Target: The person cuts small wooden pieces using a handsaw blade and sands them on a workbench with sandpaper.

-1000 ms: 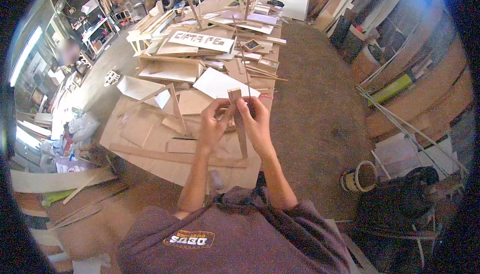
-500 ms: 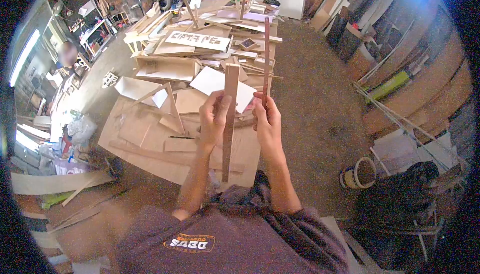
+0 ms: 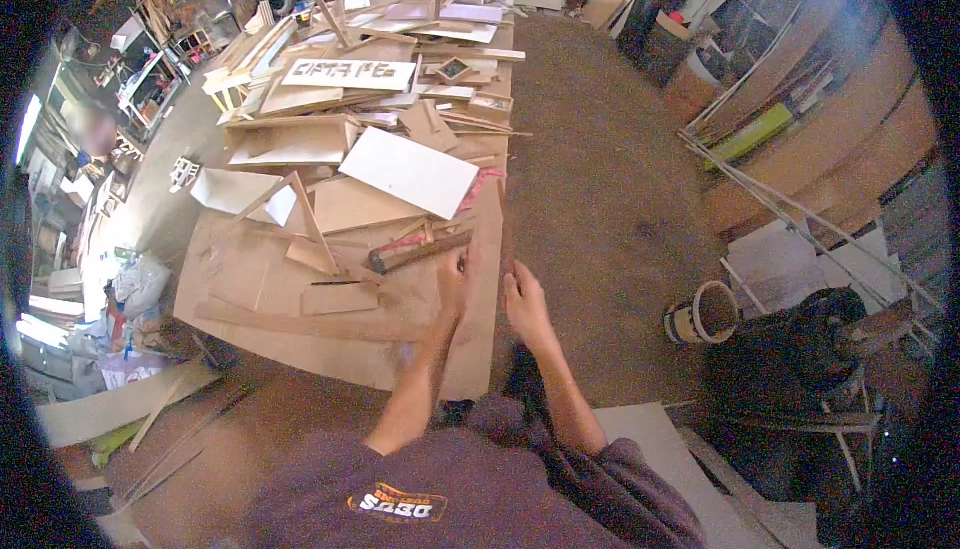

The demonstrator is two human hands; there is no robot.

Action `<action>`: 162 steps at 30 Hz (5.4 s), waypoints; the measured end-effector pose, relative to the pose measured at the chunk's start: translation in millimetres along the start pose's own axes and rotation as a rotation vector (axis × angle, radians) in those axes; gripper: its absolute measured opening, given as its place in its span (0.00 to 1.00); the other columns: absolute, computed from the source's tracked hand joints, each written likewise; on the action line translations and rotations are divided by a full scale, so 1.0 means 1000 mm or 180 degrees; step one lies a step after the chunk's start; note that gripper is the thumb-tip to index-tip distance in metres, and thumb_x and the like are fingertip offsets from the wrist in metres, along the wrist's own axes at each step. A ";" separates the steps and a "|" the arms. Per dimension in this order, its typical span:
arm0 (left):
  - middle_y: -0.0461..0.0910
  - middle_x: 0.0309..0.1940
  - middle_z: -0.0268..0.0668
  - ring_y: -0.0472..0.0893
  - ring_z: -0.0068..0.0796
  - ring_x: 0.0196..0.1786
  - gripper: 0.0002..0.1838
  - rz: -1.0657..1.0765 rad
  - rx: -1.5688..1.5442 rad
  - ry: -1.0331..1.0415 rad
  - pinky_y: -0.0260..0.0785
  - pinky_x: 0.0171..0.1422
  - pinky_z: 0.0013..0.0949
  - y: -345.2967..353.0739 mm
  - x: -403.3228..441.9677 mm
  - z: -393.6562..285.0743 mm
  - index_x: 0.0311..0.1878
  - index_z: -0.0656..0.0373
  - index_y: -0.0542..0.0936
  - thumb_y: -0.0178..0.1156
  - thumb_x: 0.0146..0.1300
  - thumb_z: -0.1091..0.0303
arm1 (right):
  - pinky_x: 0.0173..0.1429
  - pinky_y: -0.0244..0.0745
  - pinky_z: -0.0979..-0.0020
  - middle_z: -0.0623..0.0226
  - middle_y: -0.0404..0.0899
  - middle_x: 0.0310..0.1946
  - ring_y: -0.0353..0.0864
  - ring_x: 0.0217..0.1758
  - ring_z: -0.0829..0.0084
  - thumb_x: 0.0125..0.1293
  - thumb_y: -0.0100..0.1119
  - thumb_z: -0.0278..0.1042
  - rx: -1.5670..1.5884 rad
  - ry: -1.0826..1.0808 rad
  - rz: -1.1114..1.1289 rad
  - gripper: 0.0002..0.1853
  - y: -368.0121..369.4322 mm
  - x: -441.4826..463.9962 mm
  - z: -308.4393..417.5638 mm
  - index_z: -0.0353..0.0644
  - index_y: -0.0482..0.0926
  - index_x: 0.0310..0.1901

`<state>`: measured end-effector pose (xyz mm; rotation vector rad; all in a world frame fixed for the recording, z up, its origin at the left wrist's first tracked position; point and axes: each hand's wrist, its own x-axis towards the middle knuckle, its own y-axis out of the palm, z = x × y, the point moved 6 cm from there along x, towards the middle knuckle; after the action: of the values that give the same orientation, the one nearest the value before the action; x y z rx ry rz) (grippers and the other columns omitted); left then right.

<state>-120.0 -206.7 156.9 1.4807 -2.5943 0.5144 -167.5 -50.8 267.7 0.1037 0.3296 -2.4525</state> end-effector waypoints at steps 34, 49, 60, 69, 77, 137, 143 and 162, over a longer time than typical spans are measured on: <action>0.73 0.47 0.43 0.70 0.44 0.56 0.20 0.0399 0.3730 -0.0224 0.61 0.64 0.46 0.110 -0.093 0.105 0.45 0.60 0.75 0.48 0.72 0.51 | 0.65 0.70 0.58 0.45 0.78 0.57 0.76 0.63 0.50 0.71 0.49 0.33 -0.0553 0.0533 0.0685 0.21 -0.079 0.063 -0.202 0.29 0.73 0.61; 0.60 0.71 0.49 0.58 0.55 0.73 0.27 0.0674 0.3233 -0.0298 0.53 0.73 0.60 0.104 -0.104 0.122 0.66 0.60 0.67 0.50 0.71 0.53 | 0.56 0.71 0.48 0.36 0.78 0.47 0.77 0.53 0.38 0.61 0.48 0.30 -0.0798 0.0536 0.1135 0.21 -0.040 0.089 -0.210 0.31 0.73 0.55; 0.62 0.70 0.43 0.59 0.47 0.73 0.30 0.0714 0.3151 -0.0095 0.54 0.75 0.54 0.094 -0.102 0.112 0.72 0.55 0.64 0.52 0.70 0.52 | 0.15 0.58 0.74 0.63 0.73 0.23 0.74 0.19 0.76 0.71 0.37 0.25 -0.0947 0.0791 0.1414 0.11 -0.007 0.112 -0.230 0.36 0.67 0.51; 0.61 0.70 0.43 0.59 0.49 0.73 0.31 0.1161 0.2945 -0.0386 0.54 0.74 0.57 0.093 -0.098 0.100 0.71 0.53 0.65 0.54 0.69 0.52 | 0.14 0.55 0.72 0.63 0.72 0.19 0.67 0.13 0.76 0.69 0.37 0.23 -0.0306 0.1590 0.1574 0.14 0.009 0.109 -0.152 0.34 0.66 0.54; 0.59 0.71 0.45 0.58 0.52 0.73 0.30 0.1324 0.3290 0.0012 0.53 0.73 0.61 0.099 -0.110 0.122 0.72 0.55 0.64 0.52 0.70 0.52 | 0.15 0.58 0.71 0.66 0.71 0.17 0.67 0.13 0.76 0.67 0.42 0.28 -0.1019 0.1089 0.1542 0.11 0.019 0.129 -0.191 0.33 0.74 0.42; 0.61 0.69 0.38 0.54 0.41 0.74 0.30 0.1400 0.3332 0.0032 0.38 0.78 0.62 0.092 -0.114 0.128 0.70 0.44 0.68 0.53 0.64 0.52 | 0.47 0.75 0.42 0.34 0.80 0.39 0.80 0.45 0.35 0.69 0.49 0.37 -0.1897 0.1069 0.0890 0.32 0.058 0.061 -0.162 0.35 0.56 0.72; 0.62 0.68 0.38 0.57 0.42 0.73 0.29 0.1220 0.3175 0.0046 0.41 0.77 0.61 0.097 -0.115 0.136 0.69 0.45 0.69 0.54 0.63 0.51 | 0.49 0.74 0.42 0.33 0.80 0.39 0.78 0.45 0.33 0.71 0.45 0.37 -0.1712 0.0978 0.0665 0.32 0.044 0.052 -0.179 0.36 0.51 0.73; 0.59 0.72 0.41 0.54 0.48 0.74 0.28 0.1027 0.3729 -0.0089 0.42 0.75 0.64 0.108 -0.112 0.159 0.68 0.43 0.69 0.52 0.65 0.50 | 0.48 0.73 0.41 0.36 0.80 0.36 0.80 0.42 0.36 0.72 0.45 0.37 -0.1772 0.0848 0.0475 0.24 0.045 0.100 -0.198 0.37 0.67 0.67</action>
<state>-142.3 -119.6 -46.5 1.1526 -2.5943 2.3221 -219.2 -93.2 51.9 0.2052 1.0646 -2.1153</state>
